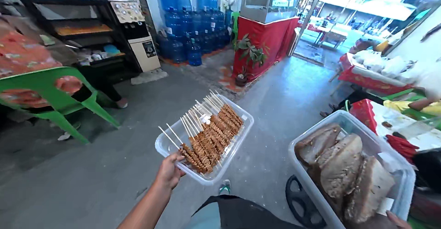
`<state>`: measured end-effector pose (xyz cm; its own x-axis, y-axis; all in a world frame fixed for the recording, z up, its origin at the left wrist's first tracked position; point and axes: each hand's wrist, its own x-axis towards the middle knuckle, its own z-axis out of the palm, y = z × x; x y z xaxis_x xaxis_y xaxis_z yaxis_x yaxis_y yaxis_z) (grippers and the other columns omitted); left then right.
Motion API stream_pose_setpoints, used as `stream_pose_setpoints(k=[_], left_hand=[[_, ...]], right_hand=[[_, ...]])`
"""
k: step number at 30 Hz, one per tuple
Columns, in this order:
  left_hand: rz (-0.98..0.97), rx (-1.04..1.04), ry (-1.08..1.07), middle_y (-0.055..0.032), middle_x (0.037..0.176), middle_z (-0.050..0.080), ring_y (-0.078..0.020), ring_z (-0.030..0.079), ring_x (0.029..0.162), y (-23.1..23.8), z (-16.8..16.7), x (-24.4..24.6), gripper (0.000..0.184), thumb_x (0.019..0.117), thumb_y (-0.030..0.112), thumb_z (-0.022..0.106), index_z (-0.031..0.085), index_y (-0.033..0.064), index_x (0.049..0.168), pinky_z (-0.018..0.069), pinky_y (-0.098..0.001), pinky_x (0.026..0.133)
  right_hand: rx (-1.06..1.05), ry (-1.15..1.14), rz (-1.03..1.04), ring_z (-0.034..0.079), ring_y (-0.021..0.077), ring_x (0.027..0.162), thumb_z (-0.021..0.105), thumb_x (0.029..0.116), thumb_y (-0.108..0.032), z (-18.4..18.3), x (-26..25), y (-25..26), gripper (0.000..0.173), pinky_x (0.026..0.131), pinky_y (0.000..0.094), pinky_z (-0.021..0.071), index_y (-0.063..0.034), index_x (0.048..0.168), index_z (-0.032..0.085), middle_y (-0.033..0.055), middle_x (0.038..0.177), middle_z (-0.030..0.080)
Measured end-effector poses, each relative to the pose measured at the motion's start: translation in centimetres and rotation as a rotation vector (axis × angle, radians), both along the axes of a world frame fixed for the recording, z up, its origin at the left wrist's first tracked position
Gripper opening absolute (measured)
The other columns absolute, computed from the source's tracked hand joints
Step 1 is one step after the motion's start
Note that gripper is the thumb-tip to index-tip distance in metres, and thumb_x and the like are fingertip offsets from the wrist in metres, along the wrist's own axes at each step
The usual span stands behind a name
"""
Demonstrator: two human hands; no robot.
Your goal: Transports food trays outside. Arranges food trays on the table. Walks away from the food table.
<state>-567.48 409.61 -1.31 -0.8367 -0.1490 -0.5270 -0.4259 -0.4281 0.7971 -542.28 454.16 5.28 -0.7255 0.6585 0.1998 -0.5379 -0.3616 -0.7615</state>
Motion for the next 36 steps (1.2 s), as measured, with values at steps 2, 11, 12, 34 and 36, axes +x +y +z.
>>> stream_pose_setpoints(k=[2, 11, 12, 34, 36], left_hand=[[-0.028, -0.009, 0.018, -0.0097, 0.09, 0.067, -0.0199, 0.069, 0.074, 3.5, 0.7, -6.8, 0.024, 0.0965, 0.01, 0.041, 0.055, 0.007, 0.117, 0.0581, -0.0379, 0.06], [-0.233, 0.046, 0.036, -0.0079, 0.083, 0.067, -0.0188, 0.069, 0.07, 26.6, 3.6, -34.7, 0.023, 0.0979, 0.01, 0.038, 0.054, 0.007, 0.114, 0.0592, -0.0379, 0.059], [-0.247, 0.063, 0.038, -0.0077, 0.083, 0.067, -0.0188, 0.069, 0.07, 29.5, 3.2, -37.4, 0.022, 0.098, 0.011, 0.037, 0.054, 0.0071, 0.112, 0.0597, -0.0378, 0.06], [-0.311, 0.008, -0.036, -0.0109, 0.084, 0.066, -0.0219, 0.068, 0.07, 75.7, 2.6, -94.7, 0.016, 0.0958, 0.01, 0.043, 0.052, 0.0066, 0.108, 0.0587, -0.0399, 0.06], [-0.375, -0.004, -0.023, -0.0083, 0.078, 0.063, -0.0202, 0.066, 0.066, 81.0, 3.8, -100.7, 0.015, 0.096, 0.01, 0.042, 0.054, 0.0076, 0.104, 0.0575, -0.0385, 0.058]], right_hand=[[0.016, -0.023, -0.065, 0.072, -0.0019, 0.082, 0.035, 0.0958, -0.006, 0.7, -5.7, 2.2, 0.037, 0.077, 0.0172, 0.0595, -0.0154, 0.088, 0.069, -0.0063, 0.083, 0.076], [0.003, -0.09, -0.291, 0.072, -0.0017, 0.079, 0.037, 0.0949, -0.007, 0.4, -24.4, 16.8, 0.039, 0.075, 0.0176, 0.0595, -0.0188, 0.088, 0.073, -0.0063, 0.082, 0.077], [0.003, -0.091, -0.309, 0.072, -0.0015, 0.078, 0.039, 0.0943, -0.006, 0.2, -26.6, 18.9, 0.037, 0.075, 0.0175, 0.0593, -0.018, 0.088, 0.074, -0.0059, 0.081, 0.077], [0.044, -0.009, -0.25, 0.073, 0.0002, 0.084, 0.053, 0.0941, -0.012, 1.6, -85.1, 65.5, 0.024, 0.079, 0.0185, 0.0601, -0.016, 0.095, 0.077, -0.0049, 0.088, 0.078], [0.026, -0.021, -0.32, 0.073, 0.0003, 0.088, 0.054, 0.093, -0.013, 1.3, -89.1, 68.6, 0.022, 0.082, 0.0195, 0.0595, -0.0174, 0.093, 0.076, -0.0052, 0.089, 0.078]])
